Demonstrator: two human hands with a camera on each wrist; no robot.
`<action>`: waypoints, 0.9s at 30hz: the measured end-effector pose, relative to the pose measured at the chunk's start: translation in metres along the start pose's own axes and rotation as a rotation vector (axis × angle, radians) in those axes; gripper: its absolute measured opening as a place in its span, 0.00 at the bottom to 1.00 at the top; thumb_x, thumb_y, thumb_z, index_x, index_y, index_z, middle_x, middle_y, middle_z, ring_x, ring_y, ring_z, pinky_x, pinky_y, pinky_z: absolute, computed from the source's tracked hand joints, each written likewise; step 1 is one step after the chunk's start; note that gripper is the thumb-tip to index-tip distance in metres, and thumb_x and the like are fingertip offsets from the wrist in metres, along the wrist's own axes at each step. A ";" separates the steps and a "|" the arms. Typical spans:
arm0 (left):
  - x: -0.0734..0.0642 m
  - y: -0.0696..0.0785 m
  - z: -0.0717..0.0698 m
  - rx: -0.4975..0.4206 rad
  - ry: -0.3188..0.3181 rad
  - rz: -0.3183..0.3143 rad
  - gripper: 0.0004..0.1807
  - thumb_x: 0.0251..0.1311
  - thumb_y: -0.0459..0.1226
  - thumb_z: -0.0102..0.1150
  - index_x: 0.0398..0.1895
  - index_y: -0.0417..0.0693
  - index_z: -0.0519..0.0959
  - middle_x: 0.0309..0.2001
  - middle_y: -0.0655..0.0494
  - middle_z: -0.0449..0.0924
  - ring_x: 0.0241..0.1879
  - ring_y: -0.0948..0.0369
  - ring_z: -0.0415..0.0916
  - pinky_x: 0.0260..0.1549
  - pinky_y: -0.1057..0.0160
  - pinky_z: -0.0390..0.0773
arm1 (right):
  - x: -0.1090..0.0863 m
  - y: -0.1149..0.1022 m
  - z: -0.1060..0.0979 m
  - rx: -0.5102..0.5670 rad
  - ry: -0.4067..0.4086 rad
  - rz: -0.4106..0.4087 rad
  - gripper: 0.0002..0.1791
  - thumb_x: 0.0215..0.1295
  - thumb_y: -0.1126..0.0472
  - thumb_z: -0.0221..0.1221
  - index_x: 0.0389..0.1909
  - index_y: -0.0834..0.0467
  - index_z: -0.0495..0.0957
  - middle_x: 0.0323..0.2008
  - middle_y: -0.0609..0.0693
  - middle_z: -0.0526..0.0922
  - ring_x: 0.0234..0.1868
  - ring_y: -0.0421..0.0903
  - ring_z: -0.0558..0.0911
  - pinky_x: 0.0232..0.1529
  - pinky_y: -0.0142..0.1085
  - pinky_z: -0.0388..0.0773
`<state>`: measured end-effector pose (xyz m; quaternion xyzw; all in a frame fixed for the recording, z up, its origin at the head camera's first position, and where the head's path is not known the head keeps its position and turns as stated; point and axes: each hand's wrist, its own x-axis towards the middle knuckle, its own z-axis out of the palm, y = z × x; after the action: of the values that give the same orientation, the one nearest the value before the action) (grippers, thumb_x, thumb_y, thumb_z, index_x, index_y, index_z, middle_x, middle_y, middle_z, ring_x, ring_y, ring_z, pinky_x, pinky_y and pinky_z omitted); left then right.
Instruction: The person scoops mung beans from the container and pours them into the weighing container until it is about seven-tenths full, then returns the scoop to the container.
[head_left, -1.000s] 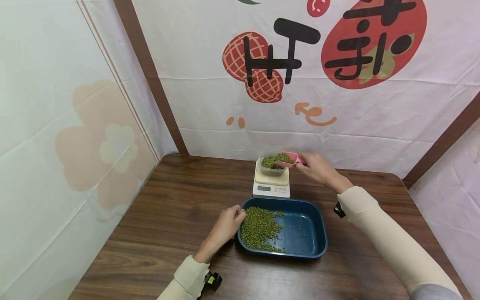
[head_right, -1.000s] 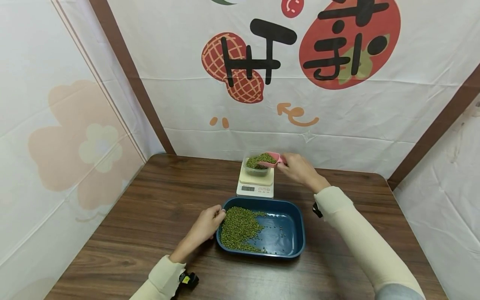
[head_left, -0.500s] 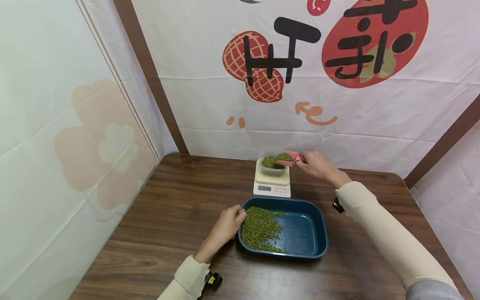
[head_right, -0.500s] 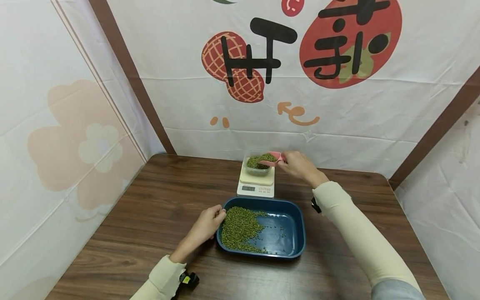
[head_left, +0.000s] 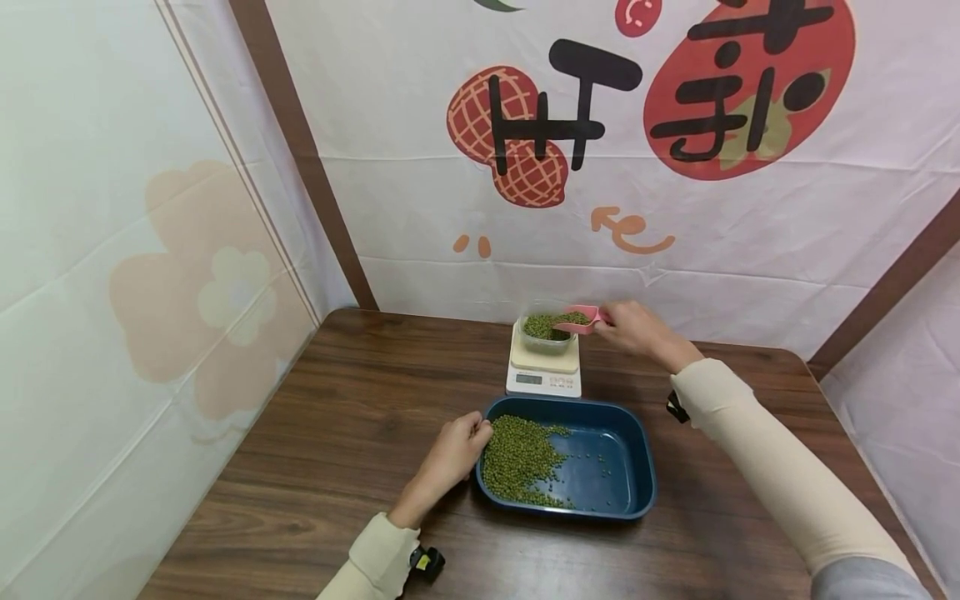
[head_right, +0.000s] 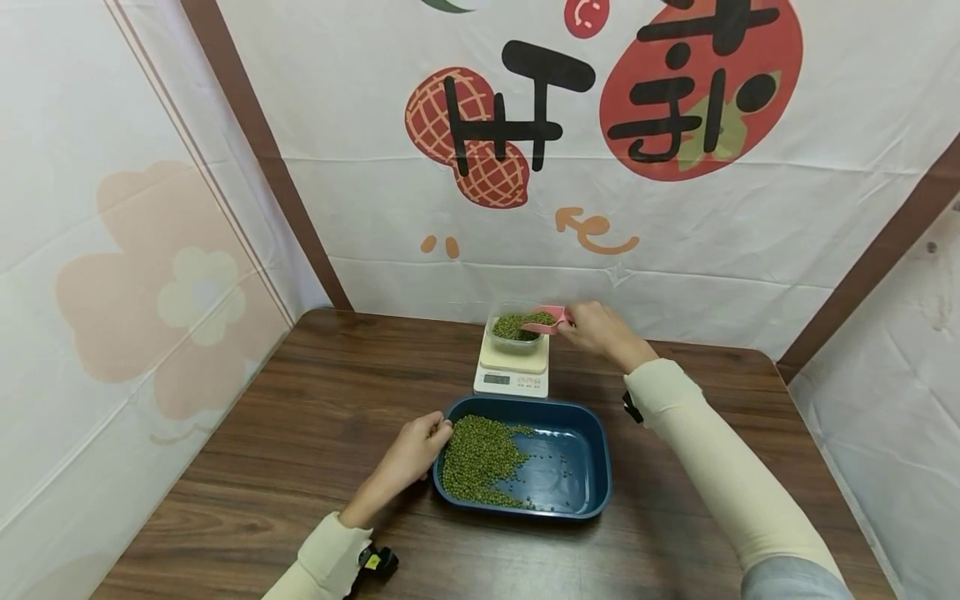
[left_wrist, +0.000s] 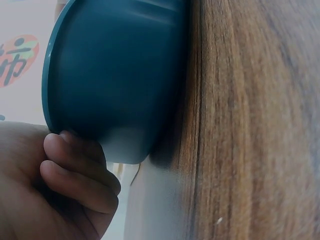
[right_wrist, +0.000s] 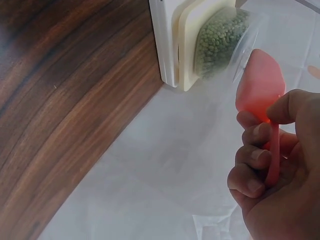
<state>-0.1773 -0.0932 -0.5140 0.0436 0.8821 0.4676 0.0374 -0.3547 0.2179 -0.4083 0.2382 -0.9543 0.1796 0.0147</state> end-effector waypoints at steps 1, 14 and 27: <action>0.000 0.000 0.000 -0.001 -0.001 -0.001 0.20 0.82 0.40 0.44 0.25 0.49 0.67 0.13 0.60 0.62 0.09 0.62 0.61 0.12 0.65 0.68 | 0.000 -0.001 -0.001 -0.002 0.001 -0.001 0.10 0.76 0.59 0.56 0.39 0.61 0.80 0.20 0.47 0.65 0.22 0.44 0.65 0.27 0.37 0.63; 0.000 0.000 0.001 -0.006 -0.004 -0.011 0.19 0.82 0.40 0.43 0.25 0.50 0.66 0.14 0.60 0.62 0.09 0.62 0.61 0.12 0.65 0.68 | 0.005 -0.003 -0.004 -0.062 -0.002 -0.058 0.10 0.75 0.60 0.56 0.34 0.60 0.79 0.20 0.47 0.64 0.23 0.44 0.65 0.29 0.38 0.62; 0.000 -0.001 0.000 -0.008 -0.002 0.004 0.19 0.82 0.40 0.43 0.26 0.49 0.67 0.14 0.60 0.62 0.09 0.62 0.60 0.12 0.65 0.68 | 0.007 -0.012 -0.010 -0.088 -0.005 -0.058 0.09 0.75 0.60 0.56 0.36 0.61 0.79 0.23 0.49 0.67 0.25 0.46 0.67 0.30 0.38 0.62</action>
<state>-0.1770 -0.0936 -0.5151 0.0455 0.8802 0.4710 0.0374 -0.3562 0.2083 -0.3943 0.2653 -0.9541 0.1362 0.0278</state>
